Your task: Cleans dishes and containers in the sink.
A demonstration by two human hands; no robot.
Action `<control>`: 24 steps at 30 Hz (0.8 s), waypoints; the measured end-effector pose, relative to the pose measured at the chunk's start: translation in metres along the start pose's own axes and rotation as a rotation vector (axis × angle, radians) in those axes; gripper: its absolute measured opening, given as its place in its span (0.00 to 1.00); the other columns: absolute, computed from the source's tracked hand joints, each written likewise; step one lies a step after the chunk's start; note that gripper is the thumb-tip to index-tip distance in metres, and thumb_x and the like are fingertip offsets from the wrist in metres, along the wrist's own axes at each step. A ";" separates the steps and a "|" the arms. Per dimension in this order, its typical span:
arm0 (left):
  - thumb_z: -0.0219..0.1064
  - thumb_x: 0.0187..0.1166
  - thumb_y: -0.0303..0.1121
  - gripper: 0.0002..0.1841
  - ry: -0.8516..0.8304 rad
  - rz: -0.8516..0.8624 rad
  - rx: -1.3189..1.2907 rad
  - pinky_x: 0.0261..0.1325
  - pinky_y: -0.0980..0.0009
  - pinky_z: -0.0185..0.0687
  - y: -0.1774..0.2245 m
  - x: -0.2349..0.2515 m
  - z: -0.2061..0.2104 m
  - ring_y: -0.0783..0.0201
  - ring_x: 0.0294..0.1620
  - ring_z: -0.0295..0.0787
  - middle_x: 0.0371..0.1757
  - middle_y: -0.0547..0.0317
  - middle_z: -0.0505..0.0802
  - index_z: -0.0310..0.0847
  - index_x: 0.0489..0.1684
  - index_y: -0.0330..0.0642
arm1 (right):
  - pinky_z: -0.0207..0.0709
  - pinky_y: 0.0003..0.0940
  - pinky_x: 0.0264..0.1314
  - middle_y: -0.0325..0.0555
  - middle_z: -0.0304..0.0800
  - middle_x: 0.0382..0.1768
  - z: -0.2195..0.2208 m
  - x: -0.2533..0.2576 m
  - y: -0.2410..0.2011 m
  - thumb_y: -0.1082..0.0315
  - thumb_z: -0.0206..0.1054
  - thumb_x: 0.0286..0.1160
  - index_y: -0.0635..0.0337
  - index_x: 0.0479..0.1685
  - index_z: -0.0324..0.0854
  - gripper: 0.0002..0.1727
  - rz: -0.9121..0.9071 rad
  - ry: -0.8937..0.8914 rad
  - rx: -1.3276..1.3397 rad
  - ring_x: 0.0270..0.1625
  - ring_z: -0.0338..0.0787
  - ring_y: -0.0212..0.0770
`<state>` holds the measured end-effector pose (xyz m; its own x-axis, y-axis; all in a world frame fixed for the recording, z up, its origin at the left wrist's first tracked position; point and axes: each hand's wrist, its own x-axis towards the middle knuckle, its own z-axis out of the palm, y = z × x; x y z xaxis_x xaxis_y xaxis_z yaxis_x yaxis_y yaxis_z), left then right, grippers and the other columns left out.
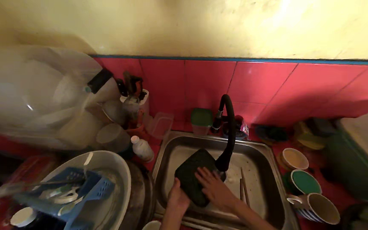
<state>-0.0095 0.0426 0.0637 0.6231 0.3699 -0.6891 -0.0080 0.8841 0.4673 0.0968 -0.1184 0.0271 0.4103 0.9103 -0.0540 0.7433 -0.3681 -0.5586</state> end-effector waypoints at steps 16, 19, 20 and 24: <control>0.36 0.95 0.51 0.29 0.009 -0.054 0.025 0.69 0.46 0.80 -0.006 -0.005 -0.002 0.50 0.70 0.83 0.72 0.44 0.84 0.61 0.83 0.42 | 0.30 0.74 0.92 0.56 0.43 0.96 -0.009 0.007 0.034 0.47 0.42 0.92 0.50 0.97 0.46 0.36 0.340 0.015 0.021 0.96 0.40 0.64; 0.36 0.95 0.51 0.28 -0.064 -0.109 0.019 0.66 0.47 0.83 -0.023 -0.008 0.010 0.50 0.66 0.86 0.68 0.45 0.86 0.64 0.81 0.42 | 0.31 0.61 0.96 0.57 0.39 0.96 -0.018 0.030 0.037 0.39 0.45 0.88 0.50 0.97 0.45 0.42 0.523 0.154 0.078 0.97 0.38 0.61; 0.36 0.95 0.51 0.28 -0.099 -0.123 0.013 0.65 0.47 0.84 -0.029 -0.006 0.013 0.50 0.65 0.87 0.66 0.45 0.87 0.64 0.80 0.42 | 0.37 0.62 0.95 0.59 0.43 0.95 -0.013 0.035 0.026 0.42 0.44 0.90 0.57 0.96 0.46 0.41 0.440 0.189 0.028 0.96 0.42 0.60; 0.40 0.96 0.47 0.23 -0.033 -0.052 0.075 0.54 0.58 0.87 -0.024 0.007 0.021 0.59 0.51 0.89 0.52 0.50 0.90 0.71 0.70 0.40 | 0.42 0.71 0.91 0.52 0.54 0.93 0.016 0.019 -0.026 0.45 0.37 0.94 0.61 0.93 0.56 0.38 -0.013 0.181 0.005 0.96 0.49 0.55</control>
<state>0.0115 0.0179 0.0592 0.6464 0.3134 -0.6956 0.0828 0.8775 0.4723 0.0768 -0.0886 0.0276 0.4895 0.8659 0.1029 0.7466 -0.3552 -0.5625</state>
